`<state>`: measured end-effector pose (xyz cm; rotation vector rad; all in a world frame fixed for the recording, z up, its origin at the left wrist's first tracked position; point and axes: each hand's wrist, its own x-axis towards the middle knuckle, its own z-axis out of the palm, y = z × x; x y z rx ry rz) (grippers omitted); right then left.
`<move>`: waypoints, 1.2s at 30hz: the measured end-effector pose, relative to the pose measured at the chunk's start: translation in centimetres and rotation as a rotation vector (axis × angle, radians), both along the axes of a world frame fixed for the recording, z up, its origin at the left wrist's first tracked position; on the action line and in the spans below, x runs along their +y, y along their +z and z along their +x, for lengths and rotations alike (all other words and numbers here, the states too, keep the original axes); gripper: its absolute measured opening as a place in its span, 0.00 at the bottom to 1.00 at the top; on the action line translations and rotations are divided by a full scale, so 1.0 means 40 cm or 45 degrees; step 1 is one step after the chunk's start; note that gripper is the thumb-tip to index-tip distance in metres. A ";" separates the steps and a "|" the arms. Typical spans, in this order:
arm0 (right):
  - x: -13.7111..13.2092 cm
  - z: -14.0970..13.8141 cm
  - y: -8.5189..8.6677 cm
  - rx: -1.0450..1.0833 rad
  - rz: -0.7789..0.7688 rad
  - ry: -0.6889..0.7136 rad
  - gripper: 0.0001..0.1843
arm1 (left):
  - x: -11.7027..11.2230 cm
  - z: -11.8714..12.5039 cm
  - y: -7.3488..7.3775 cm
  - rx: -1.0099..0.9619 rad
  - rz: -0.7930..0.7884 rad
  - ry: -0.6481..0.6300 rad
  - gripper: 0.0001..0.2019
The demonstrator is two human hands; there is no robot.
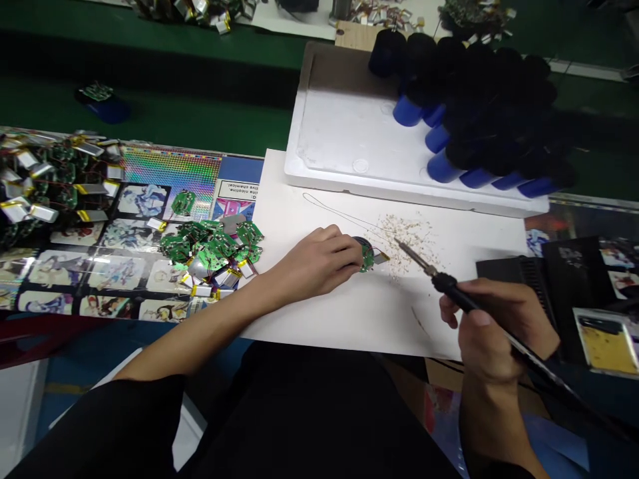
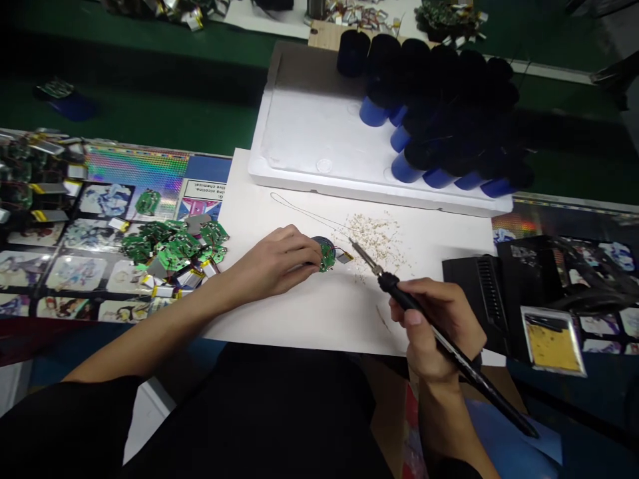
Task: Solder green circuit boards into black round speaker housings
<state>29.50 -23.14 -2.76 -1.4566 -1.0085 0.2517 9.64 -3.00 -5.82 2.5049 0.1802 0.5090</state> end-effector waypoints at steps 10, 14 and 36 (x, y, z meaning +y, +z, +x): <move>-0.014 0.011 0.004 -0.539 -0.090 0.203 0.11 | -0.008 0.003 0.018 0.026 0.051 0.036 0.10; 0.009 0.002 0.008 -0.530 -0.061 0.265 0.12 | -0.010 0.004 0.017 0.027 0.061 0.044 0.10; 0.013 0.005 0.015 -0.572 -0.097 0.312 0.10 | -0.008 0.003 0.012 0.010 0.078 0.033 0.10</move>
